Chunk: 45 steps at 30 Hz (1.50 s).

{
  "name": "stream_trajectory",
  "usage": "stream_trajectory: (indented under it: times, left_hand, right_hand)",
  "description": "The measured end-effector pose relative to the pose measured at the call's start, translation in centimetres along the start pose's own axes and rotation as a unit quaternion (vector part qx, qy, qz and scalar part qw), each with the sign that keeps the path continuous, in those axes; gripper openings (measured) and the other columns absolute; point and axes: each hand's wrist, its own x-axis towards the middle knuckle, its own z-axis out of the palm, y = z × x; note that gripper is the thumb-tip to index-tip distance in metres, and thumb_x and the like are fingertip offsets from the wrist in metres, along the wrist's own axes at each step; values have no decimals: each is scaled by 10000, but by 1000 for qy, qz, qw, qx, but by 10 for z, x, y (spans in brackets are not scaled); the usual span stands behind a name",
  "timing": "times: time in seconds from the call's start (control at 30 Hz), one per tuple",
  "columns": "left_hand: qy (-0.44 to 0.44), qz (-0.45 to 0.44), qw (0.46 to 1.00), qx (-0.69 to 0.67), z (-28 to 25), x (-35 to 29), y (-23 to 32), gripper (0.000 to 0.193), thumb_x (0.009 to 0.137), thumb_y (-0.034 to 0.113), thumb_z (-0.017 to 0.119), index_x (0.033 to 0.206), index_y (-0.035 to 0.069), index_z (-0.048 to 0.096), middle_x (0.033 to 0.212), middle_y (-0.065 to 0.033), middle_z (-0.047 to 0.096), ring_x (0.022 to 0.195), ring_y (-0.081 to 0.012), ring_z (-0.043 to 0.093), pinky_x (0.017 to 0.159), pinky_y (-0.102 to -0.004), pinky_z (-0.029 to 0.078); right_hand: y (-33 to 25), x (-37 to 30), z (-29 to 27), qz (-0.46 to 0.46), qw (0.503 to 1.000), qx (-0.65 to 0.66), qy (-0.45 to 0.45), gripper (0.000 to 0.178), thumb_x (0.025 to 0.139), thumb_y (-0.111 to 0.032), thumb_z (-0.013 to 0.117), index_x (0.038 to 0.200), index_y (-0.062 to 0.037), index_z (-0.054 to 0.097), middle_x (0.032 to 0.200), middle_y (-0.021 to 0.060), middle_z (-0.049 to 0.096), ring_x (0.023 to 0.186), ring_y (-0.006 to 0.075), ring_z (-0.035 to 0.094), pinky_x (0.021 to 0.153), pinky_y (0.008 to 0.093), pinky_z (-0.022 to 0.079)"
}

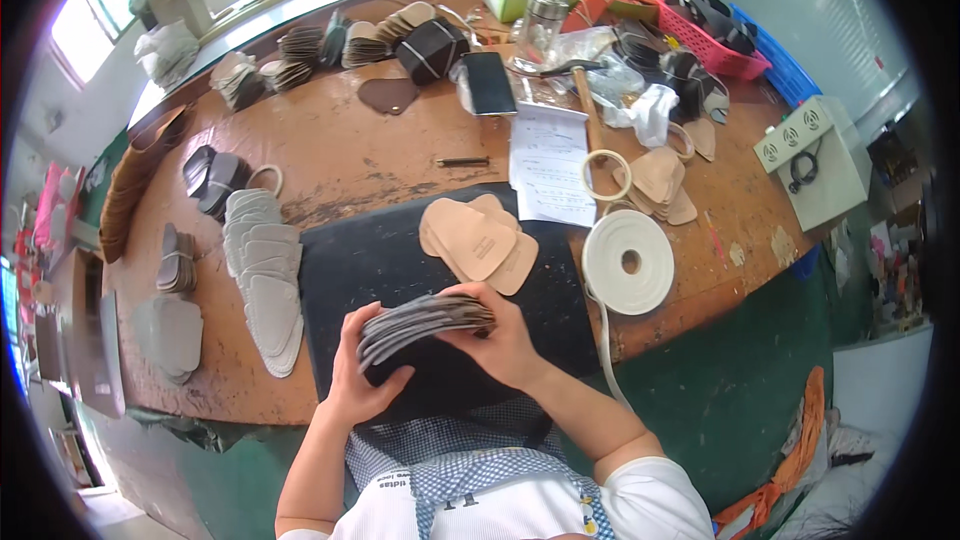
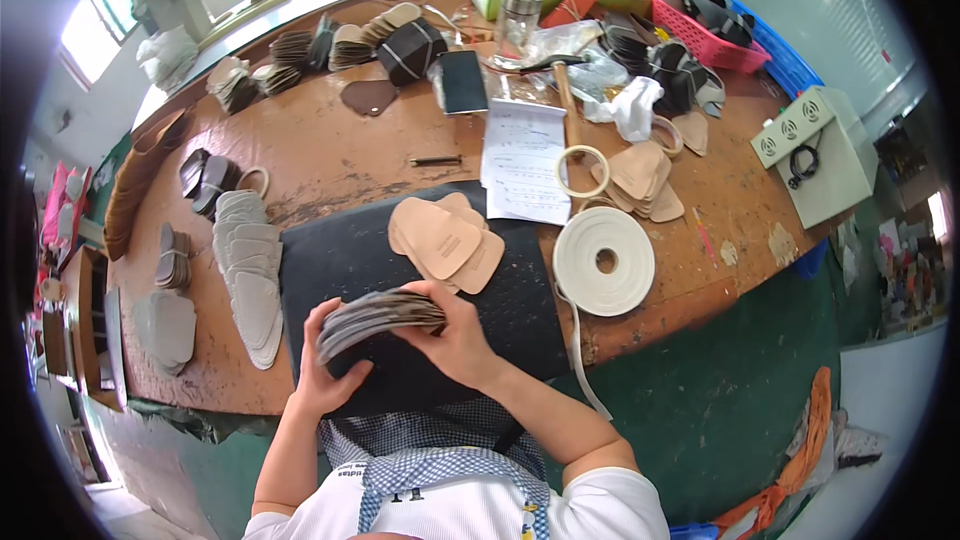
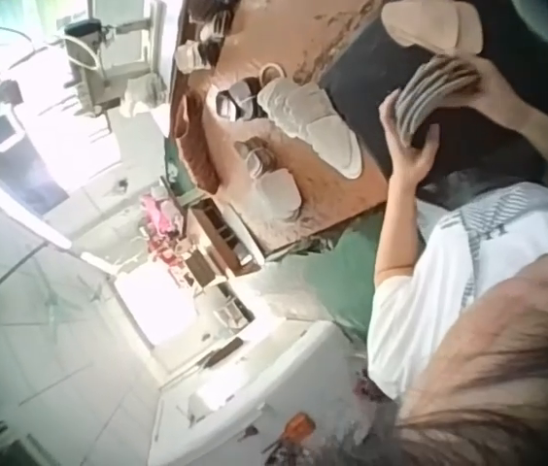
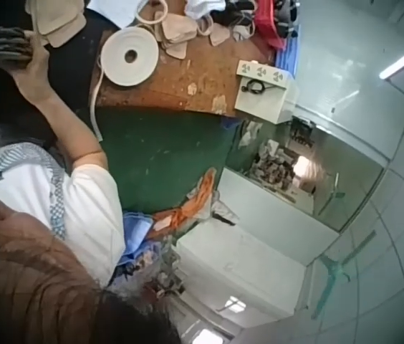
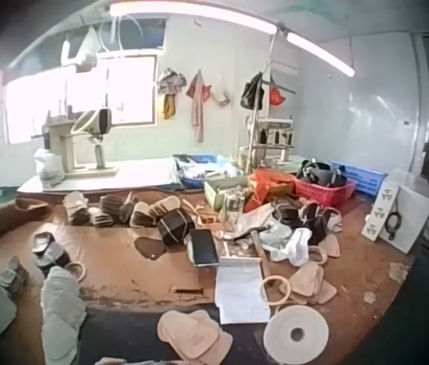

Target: Applying adhesive to shoe upper components and stacking them on a workbench.

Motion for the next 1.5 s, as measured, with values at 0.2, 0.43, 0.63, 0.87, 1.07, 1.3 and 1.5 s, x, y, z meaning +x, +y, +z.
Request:
stream_trajectory:
  times: [0.2,0.43,0.63,0.87,1.07,1.3,1.5]
  left_hand:
    - [-52,-53,912,402,-15,-30,6,839,798,202,805,1491,31,366,1566,-214,362,1514,-398,270,1237,-557,219]
    - [178,-32,947,265,-22,-38,-15,224,877,6,692,1094,24,642,1123,-147,673,1087,-348,635,1100,-480,438]
    - [257,-225,933,111,-42,-42,-22,132,870,-56,634,976,23,631,1019,-156,650,971,-351,622,890,-437,509]
    - [314,-89,894,306,-63,-33,-20,331,818,-60,619,1138,24,601,1271,-174,586,1207,-385,550,1041,-449,442]
    - [295,-133,882,343,-76,-41,-54,575,825,50,758,1347,34,517,1404,-180,513,1307,-391,470,1109,-482,387]
    - [276,-169,876,358,-85,-45,-79,663,807,68,789,1396,41,486,1412,-183,501,1293,-394,475,1089,-463,416]
    - [300,-167,873,347,-78,-38,-76,687,784,63,801,1395,45,486,1443,-191,472,1326,-394,452,1120,-462,399]
  right_hand:
    - [13,6,-5,-22,985,-169,-12,492,840,-109,840,1243,-1,579,1106,131,705,1019,198,690,891,328,550]
    - [13,17,4,72,994,-76,40,623,849,-116,816,1363,60,512,1202,132,683,1077,182,659,946,323,536]
    - [21,59,21,114,992,46,-3,532,874,-64,773,1329,33,515,1210,115,642,1098,185,639,950,313,533]
    - [39,143,69,56,989,-132,35,626,889,-274,781,1330,54,480,1244,219,645,1141,335,645,965,414,515]
    - [36,139,68,73,971,-228,2,674,923,-328,744,1376,66,437,1299,308,608,1178,415,631,985,449,501]
    - [35,105,50,17,942,-334,16,749,957,-275,712,1494,70,321,1355,279,546,1123,334,650,945,405,543]
    - [16,116,47,70,950,-300,42,844,926,-357,759,1495,81,316,1311,251,569,1077,262,660,885,377,558]
